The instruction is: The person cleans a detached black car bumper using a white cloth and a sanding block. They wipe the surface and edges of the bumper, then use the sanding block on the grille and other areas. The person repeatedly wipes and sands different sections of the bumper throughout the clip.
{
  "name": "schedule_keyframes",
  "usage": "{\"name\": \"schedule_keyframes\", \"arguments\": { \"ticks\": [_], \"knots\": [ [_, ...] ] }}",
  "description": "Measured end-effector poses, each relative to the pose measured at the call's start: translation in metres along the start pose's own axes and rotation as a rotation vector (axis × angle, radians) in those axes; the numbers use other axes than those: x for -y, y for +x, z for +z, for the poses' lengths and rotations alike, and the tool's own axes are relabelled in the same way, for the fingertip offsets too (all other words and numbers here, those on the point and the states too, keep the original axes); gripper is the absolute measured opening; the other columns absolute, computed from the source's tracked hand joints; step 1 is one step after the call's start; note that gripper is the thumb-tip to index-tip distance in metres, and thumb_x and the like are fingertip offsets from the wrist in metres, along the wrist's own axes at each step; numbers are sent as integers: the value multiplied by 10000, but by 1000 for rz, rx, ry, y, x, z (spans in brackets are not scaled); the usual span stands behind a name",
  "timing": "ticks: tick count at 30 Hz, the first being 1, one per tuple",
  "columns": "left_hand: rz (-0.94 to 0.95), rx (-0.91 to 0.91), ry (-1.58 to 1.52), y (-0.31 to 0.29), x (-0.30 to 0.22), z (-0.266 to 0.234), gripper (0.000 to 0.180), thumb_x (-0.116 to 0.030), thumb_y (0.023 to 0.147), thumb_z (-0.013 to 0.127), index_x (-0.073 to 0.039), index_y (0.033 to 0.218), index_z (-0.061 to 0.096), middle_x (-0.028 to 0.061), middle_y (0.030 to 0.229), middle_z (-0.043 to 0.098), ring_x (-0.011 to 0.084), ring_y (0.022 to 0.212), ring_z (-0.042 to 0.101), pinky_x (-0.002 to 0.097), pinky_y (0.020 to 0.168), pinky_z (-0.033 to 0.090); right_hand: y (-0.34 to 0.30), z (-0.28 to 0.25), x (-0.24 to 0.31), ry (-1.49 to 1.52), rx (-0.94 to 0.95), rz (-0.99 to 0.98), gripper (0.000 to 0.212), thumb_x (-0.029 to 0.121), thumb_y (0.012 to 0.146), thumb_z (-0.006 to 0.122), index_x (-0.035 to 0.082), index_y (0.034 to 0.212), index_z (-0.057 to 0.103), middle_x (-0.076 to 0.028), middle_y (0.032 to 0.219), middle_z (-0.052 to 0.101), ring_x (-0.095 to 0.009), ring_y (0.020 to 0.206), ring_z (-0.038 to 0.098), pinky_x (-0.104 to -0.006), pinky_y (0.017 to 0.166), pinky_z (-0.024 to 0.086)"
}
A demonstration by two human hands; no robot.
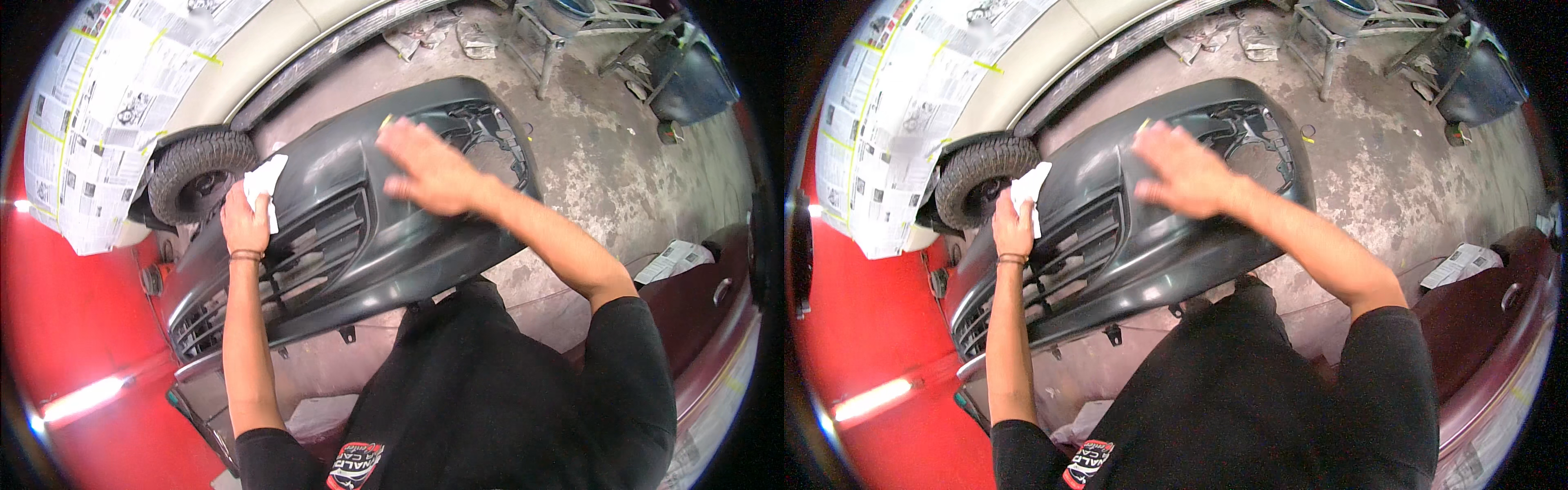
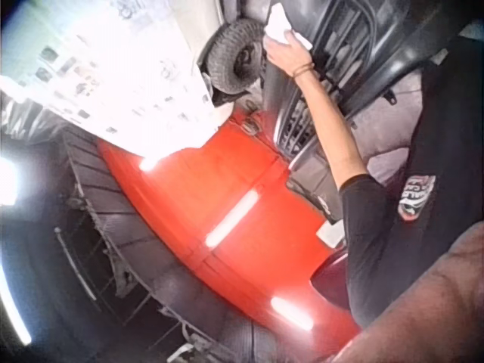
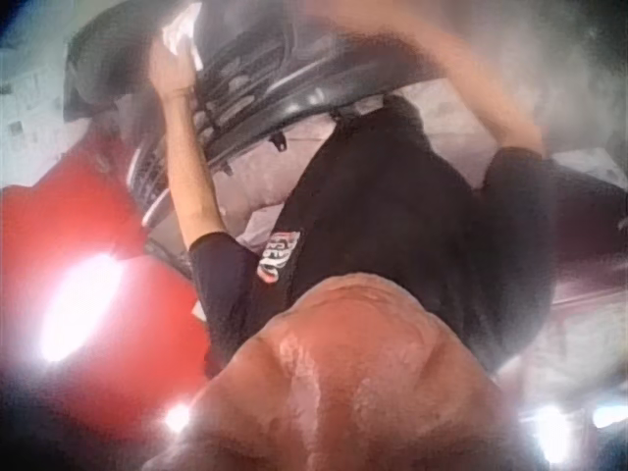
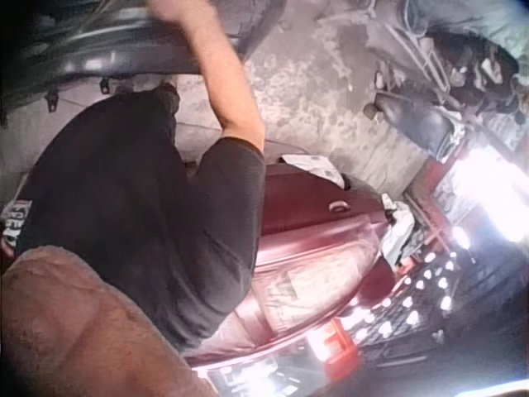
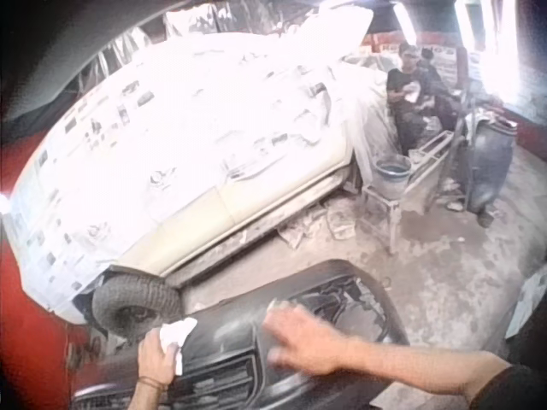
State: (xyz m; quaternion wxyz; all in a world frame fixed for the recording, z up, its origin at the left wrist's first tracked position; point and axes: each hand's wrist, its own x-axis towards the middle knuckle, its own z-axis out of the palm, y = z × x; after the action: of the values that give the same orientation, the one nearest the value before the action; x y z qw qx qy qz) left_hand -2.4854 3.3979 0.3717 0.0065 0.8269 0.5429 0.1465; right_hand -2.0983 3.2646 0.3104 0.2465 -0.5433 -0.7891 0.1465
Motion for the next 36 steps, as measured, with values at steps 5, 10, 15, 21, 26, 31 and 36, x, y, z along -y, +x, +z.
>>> {"name": "schedule_keyframes", "arguments": {
  "ticks": [5,10,15,21,26,31,36],
  "knots": [
    [-5,8,36,9,-10,-1,537,-410,1005,622,-31,1384,598,229,1317,666,402,1263,617,518,1092,440,1,-3,3,-46,37,12,805,597,1121,383,-9,1650,350,-219,1757,268,-407,1651,167,-569,1340,134],
    [-29,16,50,1,0,0,559,-434,1006,636,-31,1391,599,227,1311,674,392,1274,618,518,1104,437,-33,-48,16,454,362,-204,662,523,1154,370,73,1632,452,-121,1756,327,-342,1664,150,-556,1350,69],
    [0,-24,21,6,-7,-2,561,-427,994,646,-29,1386,604,236,1303,678,401,1272,618,516,1107,435,-101,-85,21,595,514,-138,641,496,1117,497,93,1616,492,-119,1718,409,-355,1644,233,-586,1341,104],
    [-9,10,8,8,-6,-4,513,-404,999,648,-30,1350,622,238,1262,693,414,1229,637,505,1070,463,-72,-66,51,584,372,-305,696,491,1051,635,46,1573,515,-180,1653,482,-386,1565,395,-547,1319,251],
    [4,-27,2,6,-4,-3,461,-370,1007,656,-35,1324,637,261,1240,694,451,1178,653,517,1023,495,-104,-77,40,632,164,-16,554,337,1052,665,5,1485,572,-219,1543,577,-407,1453,533,-480,1211,438],
    [-16,-179,-131,6,-1,5,339,-264,1004,641,-7,1222,682,216,1154,722,353,1059,699,441,951,525,-114,-53,36,265,-172,289,525,253,986,742,14,1433,605,-216,1345,675,-407,1213,655,-476,1059,511],
    [-307,-243,-589,10,45,21,225,-130,971,610,19,1104,712,52,969,720,140,875,648,303,810,518,-101,-57,36,564,-46,449,427,221,943,778,25,1313,693,-156,1091,737,-317,1031,714,-427,940,551]
  ]
}}
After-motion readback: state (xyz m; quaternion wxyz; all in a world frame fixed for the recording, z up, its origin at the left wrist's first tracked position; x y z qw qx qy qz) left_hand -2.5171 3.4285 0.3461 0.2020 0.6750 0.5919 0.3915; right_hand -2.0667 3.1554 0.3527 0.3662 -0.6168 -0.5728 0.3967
